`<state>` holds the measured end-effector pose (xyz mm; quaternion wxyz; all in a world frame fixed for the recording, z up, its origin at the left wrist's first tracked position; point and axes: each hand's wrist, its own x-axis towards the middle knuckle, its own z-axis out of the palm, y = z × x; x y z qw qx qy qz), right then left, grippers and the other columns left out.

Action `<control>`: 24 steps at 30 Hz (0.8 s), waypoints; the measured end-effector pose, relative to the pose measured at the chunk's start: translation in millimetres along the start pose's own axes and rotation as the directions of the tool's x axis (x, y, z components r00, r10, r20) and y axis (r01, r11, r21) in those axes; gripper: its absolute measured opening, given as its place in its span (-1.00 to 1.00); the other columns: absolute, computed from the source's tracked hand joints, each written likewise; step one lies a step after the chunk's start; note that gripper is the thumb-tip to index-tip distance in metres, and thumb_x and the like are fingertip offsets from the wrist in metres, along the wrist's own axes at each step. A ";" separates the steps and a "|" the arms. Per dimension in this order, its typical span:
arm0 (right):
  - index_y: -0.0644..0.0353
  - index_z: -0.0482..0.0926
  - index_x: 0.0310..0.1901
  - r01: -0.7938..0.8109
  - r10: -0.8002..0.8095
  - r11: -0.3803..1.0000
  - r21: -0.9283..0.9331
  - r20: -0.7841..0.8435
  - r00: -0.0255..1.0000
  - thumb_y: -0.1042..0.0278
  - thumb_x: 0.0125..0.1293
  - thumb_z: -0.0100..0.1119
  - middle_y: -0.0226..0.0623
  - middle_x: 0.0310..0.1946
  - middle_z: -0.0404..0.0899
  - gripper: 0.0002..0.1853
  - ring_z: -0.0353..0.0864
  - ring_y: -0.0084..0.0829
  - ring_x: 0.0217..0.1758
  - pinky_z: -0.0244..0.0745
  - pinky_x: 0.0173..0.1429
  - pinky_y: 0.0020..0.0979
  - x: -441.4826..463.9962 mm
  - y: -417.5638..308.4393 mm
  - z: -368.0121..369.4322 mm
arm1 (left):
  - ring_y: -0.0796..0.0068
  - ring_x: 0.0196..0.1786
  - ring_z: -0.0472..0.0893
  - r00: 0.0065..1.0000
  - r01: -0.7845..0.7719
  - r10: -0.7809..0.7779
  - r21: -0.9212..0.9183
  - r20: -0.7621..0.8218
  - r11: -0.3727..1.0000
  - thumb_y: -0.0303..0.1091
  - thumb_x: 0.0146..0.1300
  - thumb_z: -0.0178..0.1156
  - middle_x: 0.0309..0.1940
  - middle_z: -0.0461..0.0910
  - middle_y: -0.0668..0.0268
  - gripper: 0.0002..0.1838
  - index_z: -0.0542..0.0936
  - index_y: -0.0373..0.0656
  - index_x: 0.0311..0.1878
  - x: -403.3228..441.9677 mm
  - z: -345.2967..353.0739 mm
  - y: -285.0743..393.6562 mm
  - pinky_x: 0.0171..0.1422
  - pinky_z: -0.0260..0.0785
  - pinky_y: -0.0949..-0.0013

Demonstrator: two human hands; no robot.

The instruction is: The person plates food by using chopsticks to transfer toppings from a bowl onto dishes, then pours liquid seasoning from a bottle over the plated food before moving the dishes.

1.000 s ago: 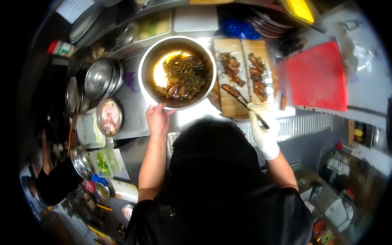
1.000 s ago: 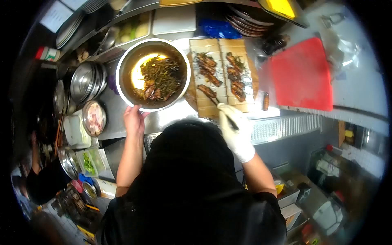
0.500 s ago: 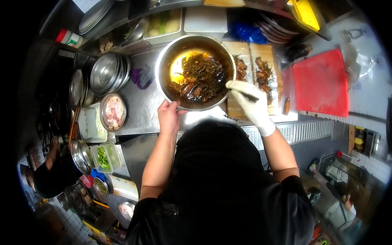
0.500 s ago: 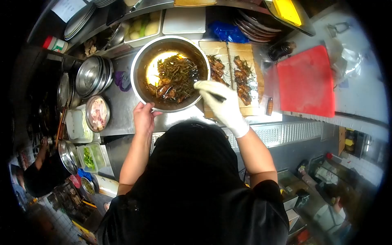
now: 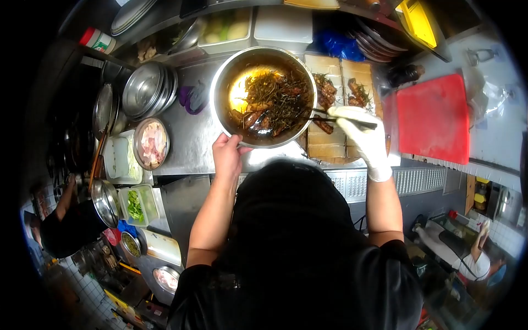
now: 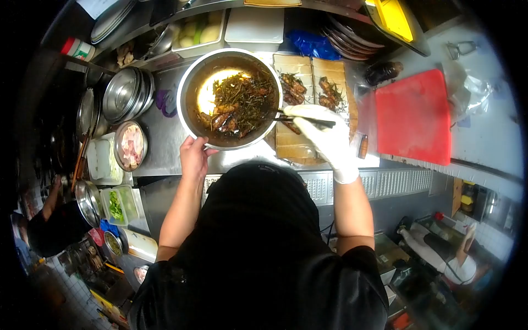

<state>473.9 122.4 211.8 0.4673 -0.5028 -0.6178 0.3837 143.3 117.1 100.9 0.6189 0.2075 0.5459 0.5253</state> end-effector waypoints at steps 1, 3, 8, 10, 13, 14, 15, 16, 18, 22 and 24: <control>0.24 0.80 -0.05 -0.021 0.020 1.000 0.018 0.061 0.998 0.58 0.29 0.35 -0.19 -0.04 0.80 -0.78 0.77 -0.38 0.04 0.63 0.24 -0.40 1.9 -4.2 4.1 | 0.45 -0.26 0.72 1.000 0.002 -0.002 0.003 0.002 1.000 -0.61 0.36 0.06 -0.18 0.72 0.22 -0.79 0.64 -0.31 -0.03 -0.7 0.9 0.5 -0.33 0.71 0.41; 0.24 0.80 -0.06 0.099 -0.089 0.992 -0.074 0.131 0.987 0.59 0.30 0.34 -0.22 -0.02 0.81 -0.80 0.77 -0.39 0.06 0.64 0.23 -0.39 4.7 -16.5 15.1 | 0.46 -0.27 0.72 1.000 -0.003 0.003 0.004 0.008 1.000 -0.61 0.36 0.07 -0.19 0.72 0.22 -0.80 0.64 -0.31 -0.04 -0.6 2.0 0.3 -0.33 0.70 0.41; 0.17 0.81 -0.03 -0.051 0.059 0.997 -0.057 0.148 0.987 0.49 0.35 0.35 -0.28 -0.02 0.81 -0.81 0.79 -0.47 0.00 0.67 0.13 -0.47 8.3 -0.5 39.5 | 0.46 -0.30 0.72 1.000 -0.003 0.002 0.039 0.024 0.999 -0.62 0.35 0.09 -0.23 0.72 0.22 -0.82 0.64 -0.32 -0.07 -3.8 6.7 2.1 -0.33 0.70 0.42; 0.14 0.81 -0.01 -0.216 0.219 0.975 -0.050 0.064 0.974 0.35 0.42 0.33 -0.29 -0.04 0.82 -0.81 0.79 -0.55 -0.06 0.69 0.03 -0.50 12.9 8.7 37.6 | 0.46 -0.31 0.72 0.999 -0.013 0.012 0.047 0.031 0.999 -0.62 0.34 0.10 -0.24 0.72 0.22 -0.83 0.64 -0.32 -0.08 -4.3 7.1 3.1 -0.33 0.70 0.42; 0.39 0.69 0.10 -0.468 0.522 0.814 0.343 -0.082 0.849 0.32 0.48 0.28 -0.10 -0.03 0.78 -0.68 0.80 -0.46 -0.08 0.70 0.01 -0.50 22.7 9.3 26.4 | 0.39 -0.25 0.73 1.000 0.003 -0.005 0.060 0.023 0.998 -0.61 0.36 0.06 -0.16 0.72 0.17 -0.80 0.62 -0.34 -0.03 -3.0 2.3 1.4 -0.31 0.72 0.36; 0.47 0.65 0.11 -0.394 0.519 0.753 0.526 -0.107 0.848 0.37 0.48 0.26 -0.08 -0.02 0.77 -0.67 0.80 -0.39 -0.09 0.71 0.05 -0.46 25.1 31.9 24.4 | 0.39 -0.25 0.73 1.000 0.000 -0.001 0.054 0.019 0.999 -0.60 0.36 0.06 -0.16 0.72 0.18 -0.80 0.62 -0.33 -0.04 -2.6 1.2 1.1 -0.31 0.72 0.36; 0.47 0.66 0.08 -0.321 0.497 0.667 0.672 -0.080 0.864 0.42 0.48 0.24 -0.10 -0.05 0.76 -0.71 0.79 -0.35 -0.07 0.72 0.11 -0.41 27.2 42.8 22.2 | 0.39 -0.26 0.73 1.000 -0.001 0.000 0.049 0.016 0.999 -0.60 0.36 0.06 -0.16 0.72 0.18 -0.80 0.62 -0.33 -0.04 -2.9 1.1 1.0 -0.32 0.72 0.36; 0.50 0.62 0.13 -0.328 0.525 0.640 0.695 -0.084 0.847 0.43 0.50 0.21 -0.07 0.00 0.73 -0.69 0.77 -0.30 0.00 0.70 0.18 -0.36 28.5 54.1 19.0 | 0.39 -0.26 0.73 1.000 0.000 -0.001 0.043 0.014 0.999 -0.60 0.36 0.06 -0.16 0.72 0.19 -0.80 0.63 -0.33 -0.04 -3.2 1.1 0.5 -0.32 0.72 0.36; 0.53 0.58 0.17 -0.317 0.569 0.592 0.741 -0.106 0.815 0.45 0.51 0.18 -0.02 0.05 0.70 -0.67 0.75 -0.24 0.07 0.68 0.25 -0.30 27.4 69.0 16.0 | 0.39 -0.25 0.73 1.000 0.003 -0.003 0.030 0.018 1.000 -0.59 0.36 0.06 -0.16 0.72 0.19 -0.79 0.63 -0.33 -0.03 -2.4 -0.6 -0.2 -0.32 0.72 0.36; 0.54 0.59 0.15 -0.259 0.590 0.592 0.763 -0.192 0.785 0.48 0.49 0.21 0.00 0.04 0.70 -0.68 0.75 -0.24 0.06 0.70 0.23 -0.30 28.3 75.8 16.5 | 0.45 -0.27 0.71 1.000 0.003 -0.003 0.003 0.006 1.000 -0.59 0.37 0.09 -0.20 0.70 0.24 -0.84 0.63 -0.29 -0.08 -2.1 -0.3 0.5 -0.31 0.71 0.40; 0.54 0.60 0.13 -0.243 0.556 0.651 0.720 -0.233 0.798 0.47 0.49 0.23 -0.01 0.03 0.71 -0.68 0.75 -0.26 0.03 0.71 0.20 -0.31 27.2 68.0 16.0 | 0.45 -0.27 0.71 1.000 0.006 -0.006 0.001 -0.006 1.000 -0.59 0.36 0.08 -0.21 0.70 0.24 -0.84 0.63 -0.29 -0.08 -0.7 -1.3 0.0 -0.31 0.71 0.40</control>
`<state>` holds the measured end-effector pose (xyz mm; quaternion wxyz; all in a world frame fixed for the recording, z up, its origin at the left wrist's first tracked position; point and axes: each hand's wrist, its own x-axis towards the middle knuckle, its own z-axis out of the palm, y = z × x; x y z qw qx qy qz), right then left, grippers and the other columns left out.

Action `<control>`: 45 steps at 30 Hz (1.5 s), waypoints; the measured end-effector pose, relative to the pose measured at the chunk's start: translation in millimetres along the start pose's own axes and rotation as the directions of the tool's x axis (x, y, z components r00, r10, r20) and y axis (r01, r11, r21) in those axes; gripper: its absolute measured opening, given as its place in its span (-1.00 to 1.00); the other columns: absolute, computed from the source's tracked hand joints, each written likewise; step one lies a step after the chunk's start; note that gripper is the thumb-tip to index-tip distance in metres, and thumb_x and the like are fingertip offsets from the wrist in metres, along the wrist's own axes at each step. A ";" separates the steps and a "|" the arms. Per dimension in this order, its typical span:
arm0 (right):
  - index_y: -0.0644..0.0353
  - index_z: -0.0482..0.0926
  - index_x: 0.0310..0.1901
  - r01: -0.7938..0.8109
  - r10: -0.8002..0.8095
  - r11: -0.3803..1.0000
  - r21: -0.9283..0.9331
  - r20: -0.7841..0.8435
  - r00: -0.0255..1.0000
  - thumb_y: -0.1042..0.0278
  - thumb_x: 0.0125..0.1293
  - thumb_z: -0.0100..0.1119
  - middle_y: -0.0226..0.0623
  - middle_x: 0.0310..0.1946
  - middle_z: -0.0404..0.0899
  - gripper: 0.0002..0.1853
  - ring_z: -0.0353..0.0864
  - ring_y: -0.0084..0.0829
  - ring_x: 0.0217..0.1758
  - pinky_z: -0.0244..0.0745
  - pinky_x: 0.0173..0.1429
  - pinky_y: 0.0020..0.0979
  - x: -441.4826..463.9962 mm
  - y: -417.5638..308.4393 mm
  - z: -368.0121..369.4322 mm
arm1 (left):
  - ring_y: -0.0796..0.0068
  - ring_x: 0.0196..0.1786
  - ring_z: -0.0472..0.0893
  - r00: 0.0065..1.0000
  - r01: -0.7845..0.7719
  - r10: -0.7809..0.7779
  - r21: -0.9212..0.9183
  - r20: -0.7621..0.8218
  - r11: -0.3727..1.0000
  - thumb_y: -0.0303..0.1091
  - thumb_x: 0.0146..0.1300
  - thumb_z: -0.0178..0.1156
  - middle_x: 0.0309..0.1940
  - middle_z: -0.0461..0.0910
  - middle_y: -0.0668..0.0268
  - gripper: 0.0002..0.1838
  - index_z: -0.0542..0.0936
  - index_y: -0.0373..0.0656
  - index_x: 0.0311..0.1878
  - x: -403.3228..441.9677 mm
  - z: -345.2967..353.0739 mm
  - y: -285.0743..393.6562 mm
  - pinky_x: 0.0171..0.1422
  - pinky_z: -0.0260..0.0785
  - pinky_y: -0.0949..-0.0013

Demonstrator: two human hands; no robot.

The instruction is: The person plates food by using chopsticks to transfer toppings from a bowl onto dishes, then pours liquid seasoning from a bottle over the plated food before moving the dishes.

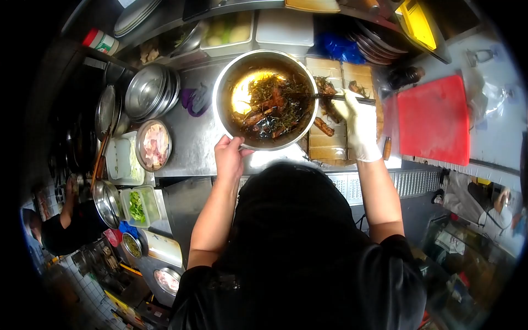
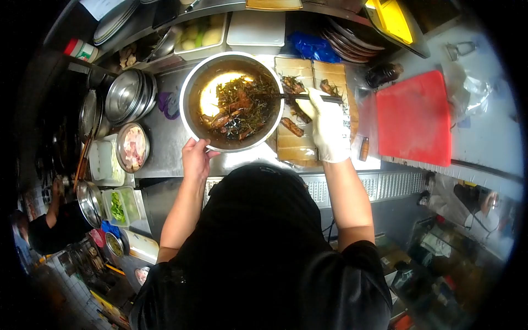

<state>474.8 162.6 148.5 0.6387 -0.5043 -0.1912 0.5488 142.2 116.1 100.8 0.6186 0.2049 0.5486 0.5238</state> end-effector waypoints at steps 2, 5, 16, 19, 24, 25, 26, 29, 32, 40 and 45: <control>0.53 0.61 0.12 0.060 -0.057 0.995 -0.076 0.039 0.998 0.45 0.48 0.24 -0.03 0.00 0.72 -0.68 0.77 -0.28 -0.01 0.73 0.15 -0.33 -8.7 -10.6 4.6 | 0.45 -0.27 0.70 1.000 0.000 0.000 -0.003 -0.009 1.000 -0.60 0.36 0.08 -0.22 0.69 0.25 -0.84 0.63 -0.29 -0.08 1.2 -0.9 -1.1 -0.32 0.71 0.40; 0.50 0.62 0.12 0.184 -0.160 0.959 -0.214 0.124 0.979 0.46 0.47 0.26 -0.07 -0.05 0.74 -0.69 0.79 -0.33 -0.10 0.74 0.08 -0.36 -16.8 -26.3 7.8 | 0.45 -0.27 0.70 1.000 0.000 0.000 -0.006 -0.019 1.000 -0.60 0.36 0.08 -0.21 0.69 0.25 -0.83 0.62 -0.29 -0.08 3.6 -3.4 -3.7 -0.32 0.71 0.39; 0.45 0.68 0.09 0.010 0.007 0.983 -0.184 0.089 0.996 0.39 0.49 0.28 -0.12 -0.07 0.76 -0.71 0.78 -0.43 -0.10 0.69 0.05 -0.48 -22.1 7.7 24.1 | 0.34 -0.26 0.74 1.000 0.018 -0.018 0.009 -0.014 1.000 -0.60 0.34 0.05 -0.14 0.71 0.14 -0.76 0.61 -0.38 0.00 4.8 2.3 -0.4 -0.31 0.73 0.34; 0.53 0.61 0.12 -0.047 0.047 0.999 0.005 0.003 0.999 0.43 0.49 0.24 -0.04 0.01 0.71 -0.68 0.76 -0.31 -0.01 0.72 0.18 -0.33 -11.1 15.8 15.9 | 0.34 -0.25 0.74 1.000 0.025 -0.025 -0.006 -0.018 1.000 -0.60 0.34 0.05 -0.14 0.71 0.14 -0.76 0.60 -0.38 0.01 7.1 0.3 -2.6 -0.30 0.74 0.34; 0.56 0.53 0.20 -0.106 0.106 0.986 0.132 0.010 0.994 0.46 0.53 0.17 0.03 0.12 0.65 -0.65 0.72 -0.20 0.11 0.70 0.27 -0.22 1.1 12.0 -7.2 | 0.32 -0.24 0.75 1.000 0.017 -0.017 -0.004 -0.017 1.000 -0.59 0.33 0.07 -0.13 0.71 0.12 -0.77 0.59 -0.38 0.01 10.0 -3.3 -5.2 -0.28 0.75 0.31; 0.56 0.52 0.22 -0.099 0.099 0.986 0.135 0.009 0.995 0.46 0.54 0.15 0.04 0.14 0.64 -0.65 0.71 -0.19 0.13 0.70 0.29 -0.20 2.2 8.8 -9.5 | 0.32 -0.23 0.75 1.000 0.013 -0.013 0.001 -0.014 1.000 -0.59 0.34 0.08 -0.13 0.71 0.12 -0.77 0.59 -0.38 0.01 11.4 -4.1 -5.7 -0.27 0.76 0.30; 0.57 0.51 0.22 -0.086 0.086 0.987 0.135 0.000 0.996 0.48 0.54 0.15 0.05 0.12 0.64 -0.65 0.71 -0.17 0.12 0.70 0.28 -0.19 3.2 5.3 -12.0 | 0.35 -0.24 0.74 1.000 0.016 -0.016 -0.004 -0.020 1.000 -0.59 0.34 0.08 -0.15 0.71 0.15 -0.79 0.60 -0.36 -0.01 12.1 -4.8 -5.9 -0.28 0.74 0.33; 0.57 0.50 0.22 -0.020 0.023 0.988 0.154 -0.019 1.000 0.49 0.53 0.15 0.05 0.10 0.64 -0.65 0.72 -0.16 0.10 0.72 0.25 -0.19 5.7 -8.5 -24.4 | 0.41 -0.27 0.72 0.999 0.020 -0.020 -0.016 -0.032 1.000 -0.60 0.34 0.09 -0.19 0.71 0.21 -0.83 0.63 -0.32 -0.07 12.0 -3.4 -4.4 -0.29 0.71 0.38; 0.53 0.57 0.11 0.044 -0.040 0.988 0.145 -0.028 0.999 0.51 0.50 0.18 -0.02 0.03 0.67 -0.73 0.74 -0.17 0.01 0.74 0.18 -0.16 6.2 -31.8 -42.6 | 0.42 -0.27 0.70 0.999 0.011 -0.012 -0.020 -0.035 1.000 -0.62 0.32 0.11 -0.19 0.69 0.22 -0.86 0.61 -0.32 -0.11 17.2 -10.6 -6.9 -0.31 0.71 0.34; 0.44 0.67 0.05 -0.014 -0.032 0.910 -0.413 -0.103 0.994 0.46 0.46 0.27 -0.14 -0.12 0.76 -0.76 0.78 -0.37 -0.16 0.70 -0.03 -0.47 -18.0 -78.2 -67.0 | 0.40 -0.21 0.70 0.998 -0.012 0.011 -0.008 -0.065 1.000 -0.60 0.33 0.11 -0.16 0.66 0.20 -0.84 0.56 -0.33 -0.04 19.3 -14.6 -3.4 -0.26 0.76 0.28; 0.45 0.70 0.02 0.098 -0.110 0.854 -0.511 0.007 0.994 0.43 0.46 0.30 -0.20 -0.17 0.77 -0.75 0.75 -0.50 -0.21 0.66 -0.07 -0.52 -20.1 -62.6 -63.1 | 0.37 -0.20 0.71 0.997 -0.019 0.018 -0.016 -0.078 1.000 -0.60 0.34 0.12 -0.14 0.67 0.19 -0.83 0.56 -0.34 -0.03 14.9 -7.7 2.4 -0.28 0.75 0.29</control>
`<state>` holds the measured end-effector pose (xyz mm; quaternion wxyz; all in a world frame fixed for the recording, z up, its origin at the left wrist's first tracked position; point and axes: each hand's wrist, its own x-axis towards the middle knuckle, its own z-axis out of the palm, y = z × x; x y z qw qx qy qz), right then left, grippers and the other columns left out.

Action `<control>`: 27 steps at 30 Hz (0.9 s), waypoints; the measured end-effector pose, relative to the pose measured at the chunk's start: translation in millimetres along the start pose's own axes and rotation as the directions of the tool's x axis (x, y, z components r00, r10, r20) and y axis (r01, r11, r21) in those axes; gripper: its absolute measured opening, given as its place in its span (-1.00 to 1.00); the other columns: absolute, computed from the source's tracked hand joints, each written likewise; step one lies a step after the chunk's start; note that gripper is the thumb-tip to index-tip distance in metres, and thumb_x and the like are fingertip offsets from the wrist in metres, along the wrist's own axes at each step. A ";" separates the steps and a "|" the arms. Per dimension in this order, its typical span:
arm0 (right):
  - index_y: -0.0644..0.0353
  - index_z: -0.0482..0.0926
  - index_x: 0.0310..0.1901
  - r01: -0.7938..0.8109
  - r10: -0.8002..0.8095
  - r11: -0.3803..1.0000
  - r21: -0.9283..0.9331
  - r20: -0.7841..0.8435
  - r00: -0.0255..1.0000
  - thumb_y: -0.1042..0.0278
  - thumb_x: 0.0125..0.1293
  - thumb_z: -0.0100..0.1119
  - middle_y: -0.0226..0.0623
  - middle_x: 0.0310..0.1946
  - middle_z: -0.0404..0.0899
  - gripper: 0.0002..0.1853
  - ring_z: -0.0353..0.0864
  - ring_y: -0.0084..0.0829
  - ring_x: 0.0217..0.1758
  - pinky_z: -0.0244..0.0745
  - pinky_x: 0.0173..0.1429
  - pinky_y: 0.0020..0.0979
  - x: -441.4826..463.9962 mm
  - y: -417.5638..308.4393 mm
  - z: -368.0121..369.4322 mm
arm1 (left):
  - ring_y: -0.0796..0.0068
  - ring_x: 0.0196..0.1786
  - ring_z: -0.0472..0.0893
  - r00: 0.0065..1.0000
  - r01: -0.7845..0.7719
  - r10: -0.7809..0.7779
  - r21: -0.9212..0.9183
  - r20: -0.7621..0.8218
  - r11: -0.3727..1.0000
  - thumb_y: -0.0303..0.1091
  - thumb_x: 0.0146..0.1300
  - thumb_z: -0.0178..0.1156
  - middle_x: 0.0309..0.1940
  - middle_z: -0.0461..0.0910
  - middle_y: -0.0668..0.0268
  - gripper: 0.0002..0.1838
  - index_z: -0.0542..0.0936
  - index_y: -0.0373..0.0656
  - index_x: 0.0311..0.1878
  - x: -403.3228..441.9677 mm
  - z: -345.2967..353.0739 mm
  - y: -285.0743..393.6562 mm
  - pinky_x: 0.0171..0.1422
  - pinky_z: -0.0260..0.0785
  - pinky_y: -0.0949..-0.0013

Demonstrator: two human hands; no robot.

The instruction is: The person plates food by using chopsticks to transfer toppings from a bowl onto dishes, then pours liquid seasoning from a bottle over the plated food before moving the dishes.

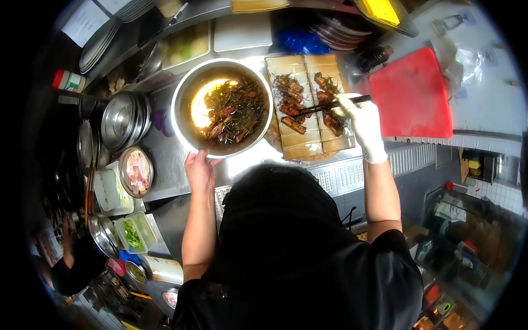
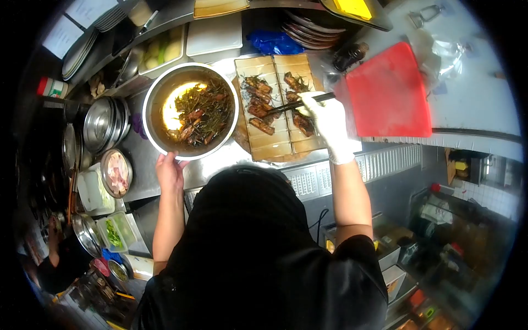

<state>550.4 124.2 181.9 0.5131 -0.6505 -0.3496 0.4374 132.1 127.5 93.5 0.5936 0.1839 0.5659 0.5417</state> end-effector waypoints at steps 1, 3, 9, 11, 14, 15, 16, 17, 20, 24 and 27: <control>0.43 0.72 0.02 0.001 -0.001 1.000 -0.014 0.005 1.000 0.40 0.46 0.31 -0.22 -0.16 0.77 -0.75 0.73 -0.53 -0.20 0.65 -0.07 -0.53 -2.7 -1.2 3.0 | 0.36 -0.20 0.71 1.000 0.002 -0.002 0.008 -0.001 1.000 -0.60 0.34 0.12 -0.14 0.67 0.19 -0.83 0.56 -0.34 -0.03 -1.1 0.7 0.9 -0.28 0.75 0.29; 0.36 0.75 0.02 0.018 -0.018 0.999 -0.036 0.009 1.000 0.36 0.45 0.34 -0.31 -0.22 0.77 -0.75 0.70 -0.59 -0.22 0.61 -0.09 -0.57 -7.4 -4.9 7.8 | 0.36 -0.20 0.71 1.000 -0.005 0.005 0.010 0.011 1.000 -0.60 0.34 0.12 -0.15 0.67 0.19 -0.83 0.56 -0.34 -0.02 -1.8 0.1 1.4 -0.29 0.75 0.30; 0.31 0.77 0.00 0.073 -0.069 0.977 -0.199 0.028 0.997 0.36 0.43 0.35 -0.35 -0.27 0.78 -0.77 0.69 -0.65 -0.25 0.54 -0.17 -0.59 -14.3 -15.4 -1.4 | 0.38 -0.20 0.72 0.999 -0.014 0.014 0.000 0.029 1.000 -0.58 0.36 0.13 -0.15 0.68 0.19 -0.83 0.57 -0.33 -0.02 -3.3 0.3 0.1 -0.28 0.74 0.30; 0.32 0.76 0.00 0.070 -0.073 0.976 -0.204 -0.004 0.997 0.37 0.43 0.34 -0.33 -0.25 0.79 -0.77 0.70 -0.62 -0.24 0.55 -0.17 -0.58 -25.1 -38.0 -2.2 | 0.39 -0.18 0.71 1.000 -0.007 0.007 0.008 0.016 1.000 -0.57 0.36 0.14 -0.15 0.68 0.20 -0.84 0.58 -0.31 -0.03 -3.9 -1.3 1.0 -0.27 0.74 0.29; 0.34 0.74 0.03 0.165 -0.165 0.986 0.012 -0.013 0.986 0.48 0.43 0.32 -0.18 -0.14 0.79 -0.79 0.75 -0.53 -0.18 0.65 -0.07 -0.53 -27.8 -30.7 -8.5 | 0.41 -0.18 0.70 1.000 0.006 -0.006 0.005 0.003 1.000 -0.57 0.34 0.15 -0.15 0.68 0.23 -0.86 0.61 -0.29 -0.07 -4.6 1.4 -1.1 -0.27 0.72 0.29; 0.34 0.74 0.04 0.201 -0.205 0.968 0.151 0.015 0.979 0.50 0.41 0.32 -0.16 -0.10 0.79 -0.78 0.76 -0.53 -0.17 0.67 -0.04 -0.52 -30.3 -30.9 -0.9 | 0.41 -0.19 0.70 1.000 0.007 -0.007 0.003 0.009 1.000 -0.58 0.34 0.16 -0.16 0.68 0.22 -0.86 0.61 -0.29 -0.07 -3.5 2.1 -1.1 -0.28 0.72 0.30; 0.34 0.74 0.04 0.227 -0.246 0.931 0.286 0.032 0.969 0.52 0.40 0.33 -0.14 -0.07 0.79 -0.78 0.77 -0.52 -0.16 0.69 -0.01 -0.51 -34.0 -31.0 6.7 | 0.42 -0.20 0.70 1.000 0.012 -0.012 0.001 0.020 1.000 -0.58 0.33 0.16 -0.16 0.69 0.22 -0.86 0.62 -0.29 -0.07 -3.3 3.5 -1.2 -0.30 0.72 0.31; 0.31 0.75 0.04 0.201 -0.225 0.961 0.192 0.109 0.968 0.52 0.39 0.34 -0.15 -0.05 0.80 -0.78 0.78 -0.50 -0.14 0.69 0.01 -0.49 -39.2 -32.6 12.8 | 0.42 -0.22 0.71 1.000 0.007 -0.007 -0.004 0.018 1.000 -0.58 0.34 0.14 -0.16 0.69 0.22 -0.84 0.62 -0.30 -0.06 -4.9 5.7 -2.1 -0.32 0.71 0.34; 0.20 0.79 0.01 0.352 -0.312 0.932 -0.086 0.303 0.901 0.56 0.32 0.36 -0.20 -0.02 0.80 -0.76 0.78 -0.45 -0.04 0.67 0.11 -0.44 -47.1 -30.6 37.8 | 0.29 -0.20 0.76 0.997 -0.009 0.006 0.034 0.082 0.999 -0.58 0.35 0.09 -0.10 0.70 0.11 -0.75 0.57 -0.40 0.06 -3.3 6.2 -5.2 -0.24 0.79 0.26; 0.26 0.78 -0.03 0.403 -0.374 0.915 -0.029 0.316 0.872 0.60 0.31 0.34 -0.20 -0.03 0.79 -0.78 0.77 -0.44 -0.01 0.65 0.13 -0.44 -49.6 -23.4 58.3 | 0.29 -0.22 0.76 0.995 -0.001 -0.005 0.053 0.098 0.999 -0.59 0.35 0.07 -0.13 0.71 0.12 -0.76 0.58 -0.39 0.04 -9.6 17.0 -2.7 -0.25 0.79 0.27; 0.29 0.77 -0.02 0.289 -0.311 0.948 0.134 0.206 0.928 0.60 0.33 0.32 -0.18 -0.05 0.80 -0.79 0.77 -0.39 0.00 0.63 0.18 -0.42 -49.3 -28.7 58.9 | 0.43 -0.23 0.71 0.995 0.013 -0.019 0.056 0.098 0.998 -0.60 0.36 0.09 -0.16 0.71 0.22 -0.82 0.64 -0.33 -0.05 -17.0 24.9 1.9 -0.31 0.69 0.40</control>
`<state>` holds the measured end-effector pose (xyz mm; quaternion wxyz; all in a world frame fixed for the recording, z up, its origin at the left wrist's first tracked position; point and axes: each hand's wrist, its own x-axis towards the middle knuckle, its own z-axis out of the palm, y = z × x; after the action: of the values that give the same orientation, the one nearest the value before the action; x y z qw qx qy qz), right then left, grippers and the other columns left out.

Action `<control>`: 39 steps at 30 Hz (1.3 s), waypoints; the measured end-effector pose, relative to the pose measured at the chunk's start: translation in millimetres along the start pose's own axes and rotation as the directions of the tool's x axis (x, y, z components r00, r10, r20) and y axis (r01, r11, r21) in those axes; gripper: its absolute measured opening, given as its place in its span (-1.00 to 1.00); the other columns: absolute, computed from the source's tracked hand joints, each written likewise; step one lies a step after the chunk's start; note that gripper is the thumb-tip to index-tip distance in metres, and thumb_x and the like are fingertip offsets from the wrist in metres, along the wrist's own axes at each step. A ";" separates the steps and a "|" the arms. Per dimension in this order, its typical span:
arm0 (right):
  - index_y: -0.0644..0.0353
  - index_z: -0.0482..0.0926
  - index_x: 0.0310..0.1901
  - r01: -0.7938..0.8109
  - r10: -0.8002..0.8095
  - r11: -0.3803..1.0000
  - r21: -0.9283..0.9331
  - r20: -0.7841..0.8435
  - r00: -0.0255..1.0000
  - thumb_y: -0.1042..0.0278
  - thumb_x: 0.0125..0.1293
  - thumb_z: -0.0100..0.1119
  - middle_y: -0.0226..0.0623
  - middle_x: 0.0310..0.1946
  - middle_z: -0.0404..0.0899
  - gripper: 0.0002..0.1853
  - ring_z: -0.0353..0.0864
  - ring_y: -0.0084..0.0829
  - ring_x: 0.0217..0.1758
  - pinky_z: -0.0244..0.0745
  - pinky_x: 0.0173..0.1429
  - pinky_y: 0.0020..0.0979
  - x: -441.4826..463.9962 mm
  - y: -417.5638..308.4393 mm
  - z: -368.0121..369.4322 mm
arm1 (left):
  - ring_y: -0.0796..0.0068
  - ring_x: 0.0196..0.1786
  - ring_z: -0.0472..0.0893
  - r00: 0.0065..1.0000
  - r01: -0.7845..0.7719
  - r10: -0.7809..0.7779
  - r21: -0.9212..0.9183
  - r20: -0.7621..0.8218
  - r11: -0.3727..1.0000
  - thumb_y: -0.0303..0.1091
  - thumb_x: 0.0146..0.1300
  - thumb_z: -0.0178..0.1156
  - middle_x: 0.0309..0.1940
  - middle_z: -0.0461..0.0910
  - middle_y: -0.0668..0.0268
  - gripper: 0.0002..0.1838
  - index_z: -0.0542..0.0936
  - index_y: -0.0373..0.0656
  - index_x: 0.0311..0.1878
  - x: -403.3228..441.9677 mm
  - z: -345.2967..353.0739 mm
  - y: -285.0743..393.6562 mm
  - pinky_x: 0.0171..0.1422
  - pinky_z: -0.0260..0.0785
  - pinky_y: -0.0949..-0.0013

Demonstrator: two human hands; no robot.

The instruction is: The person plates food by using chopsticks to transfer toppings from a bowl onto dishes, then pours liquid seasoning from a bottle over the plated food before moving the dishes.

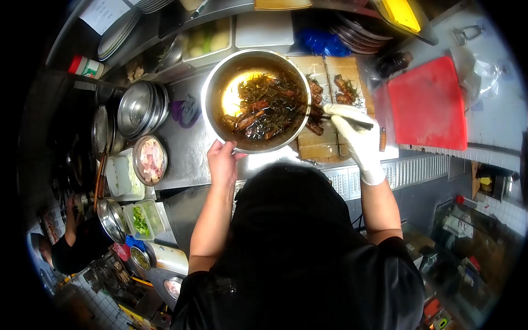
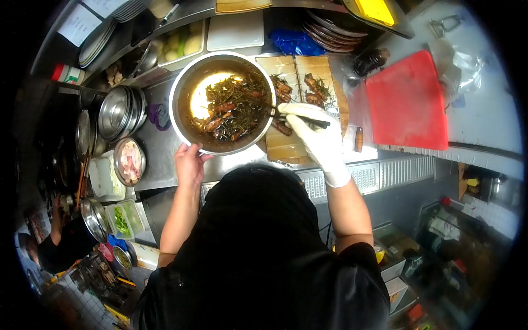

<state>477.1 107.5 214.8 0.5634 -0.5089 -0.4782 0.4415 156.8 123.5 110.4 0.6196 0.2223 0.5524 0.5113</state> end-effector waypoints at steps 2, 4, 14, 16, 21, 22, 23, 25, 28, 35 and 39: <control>0.26 0.78 -0.02 0.173 -0.166 0.934 -0.313 0.051 0.985 0.59 0.34 0.32 -0.20 -0.04 0.80 -0.79 0.77 -0.39 0.01 0.63 0.20 -0.42 8.8 -6.4 -0.2 | 0.37 -0.23 0.73 1.000 -0.013 0.013 0.038 -0.002 0.999 -0.60 0.35 0.08 -0.16 0.71 0.18 -0.79 0.62 -0.36 -0.02 1.3 -2.1 -3.7 -0.31 0.72 0.36; 0.21 0.79 -0.01 0.256 -0.234 0.829 -0.498 0.109 0.966 0.56 0.34 0.33 -0.22 -0.03 0.80 -0.79 0.77 -0.39 0.04 0.62 0.21 -0.44 14.5 -3.8 1.0 | 0.34 -0.24 0.74 1.000 -0.015 0.014 0.065 0.007 0.998 -0.60 0.34 0.07 -0.15 0.71 0.16 -0.78 0.61 -0.37 -0.01 1.3 0.0 -4.0 -0.31 0.73 0.34; 0.39 0.69 0.09 -0.209 0.213 0.977 0.045 -0.240 0.947 0.41 0.47 0.28 -0.16 -0.10 0.78 -0.72 0.77 -0.48 -0.15 0.62 -0.03 -0.54 12.8 11.1 -24.7 | 0.36 -0.25 0.73 1.000 -0.012 0.012 0.052 0.013 0.999 -0.59 0.35 0.07 -0.15 0.70 0.17 -0.78 0.62 -0.36 -0.01 1.4 -4.7 -8.7 -0.31 0.73 0.34; 0.37 0.68 0.08 -0.219 0.243 0.968 0.120 -0.252 0.937 0.40 0.49 0.26 -0.16 -0.15 0.78 -0.74 0.76 -0.50 -0.21 0.62 -0.10 -0.54 12.3 22.3 -30.7 | 0.38 -0.24 0.73 1.000 -0.008 0.008 0.044 0.005 0.999 -0.58 0.36 0.08 -0.15 0.70 0.19 -0.80 0.62 -0.34 -0.02 1.5 -3.5 -8.0 -0.31 0.72 0.34; 0.43 0.65 0.06 -0.268 0.335 0.927 0.263 -0.256 0.907 0.36 0.49 0.26 -0.13 -0.16 0.77 -0.72 0.78 -0.43 -0.16 0.69 -0.04 -0.48 14.9 39.4 -45.0 | 0.38 -0.22 0.73 0.999 0.031 -0.031 0.004 -0.022 1.000 -0.56 0.37 0.12 -0.15 0.70 0.17 -0.83 0.58 -0.33 -0.02 2.6 0.1 -7.6 -0.31 0.72 0.34; 0.47 0.64 0.08 -0.215 0.298 0.933 0.287 -0.284 0.912 0.40 0.47 0.26 -0.10 -0.11 0.76 -0.70 0.78 -0.39 -0.10 0.70 0.01 -0.45 16.3 39.1 -53.3 | 0.35 -0.21 0.74 1.000 0.019 -0.020 -0.018 -0.018 1.000 -0.56 0.35 0.15 -0.14 0.70 0.13 -0.82 0.55 -0.34 0.00 1.5 1.2 -6.0 -0.33 0.72 0.34; 0.51 0.63 0.10 -0.163 0.261 0.937 0.310 -0.310 0.914 0.44 0.46 0.26 -0.06 -0.05 0.74 -0.69 0.78 -0.35 -0.04 0.70 0.06 -0.43 15.9 38.5 -62.5 | 0.33 -0.20 0.75 1.000 0.024 -0.024 -0.013 -0.009 1.000 -0.56 0.35 0.16 -0.13 0.70 0.13 -0.83 0.54 -0.34 -0.01 6.6 -4.7 -9.6 -0.32 0.74 0.32; 0.50 0.63 0.08 -0.112 0.213 0.951 0.289 -0.346 0.914 0.36 0.47 0.26 -0.05 -0.06 0.75 -0.67 0.79 -0.31 -0.04 0.69 0.07 -0.40 13.7 29.5 -92.6 | 0.32 -0.18 0.76 1.000 -0.001 0.001 -0.041 -0.009 0.999 -0.56 0.35 0.17 -0.11 0.70 0.12 -0.81 0.55 -0.35 0.00 7.3 -6.7 -10.6 -0.29 0.77 0.30; 0.49 0.62 0.09 -0.055 0.091 0.994 0.096 -0.421 0.903 0.35 0.47 0.25 -0.04 -0.07 0.75 -0.66 0.79 -0.32 -0.05 0.67 0.09 -0.41 12.1 27.6 -144.3 | 0.33 -0.18 0.76 1.000 -0.016 0.016 -0.022 -0.018 1.000 -0.56 0.35 0.17 -0.09 0.70 0.12 -0.79 0.56 -0.36 0.03 9.3 -6.1 -7.3 -0.27 0.78 0.28; 0.50 0.63 0.08 -0.085 0.170 0.974 0.210 -0.431 0.886 0.45 0.49 0.23 -0.07 -0.07 0.72 -0.73 0.76 -0.31 -0.03 0.73 0.12 -0.38 0.2 57.7 -205.8 | 0.32 -0.13 0.76 0.999 -0.034 0.034 -0.013 -0.030 0.999 -0.56 0.36 0.15 -0.06 0.70 0.16 -0.76 0.57 -0.32 0.07 9.7 -3.0 -0.2 -0.22 0.79 0.25; 0.50 0.63 0.07 -0.161 0.236 0.963 0.215 -0.393 0.889 0.46 0.47 0.26 -0.08 -0.06 0.72 -0.72 0.76 -0.34 -0.04 0.73 0.09 -0.43 -1.1 69.2 -202.7 | 0.32 -0.12 0.75 0.999 -0.045 0.045 -0.024 -0.024 0.999 -0.56 0.35 0.15 -0.05 0.70 0.18 -0.76 0.57 -0.30 0.07 11.3 -6.9 -1.9 -0.23 0.78 0.24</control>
<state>676.6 82.1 140.7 0.6465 -0.5853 -0.2519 0.4195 149.7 130.7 101.6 0.6043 0.2210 0.5480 0.5345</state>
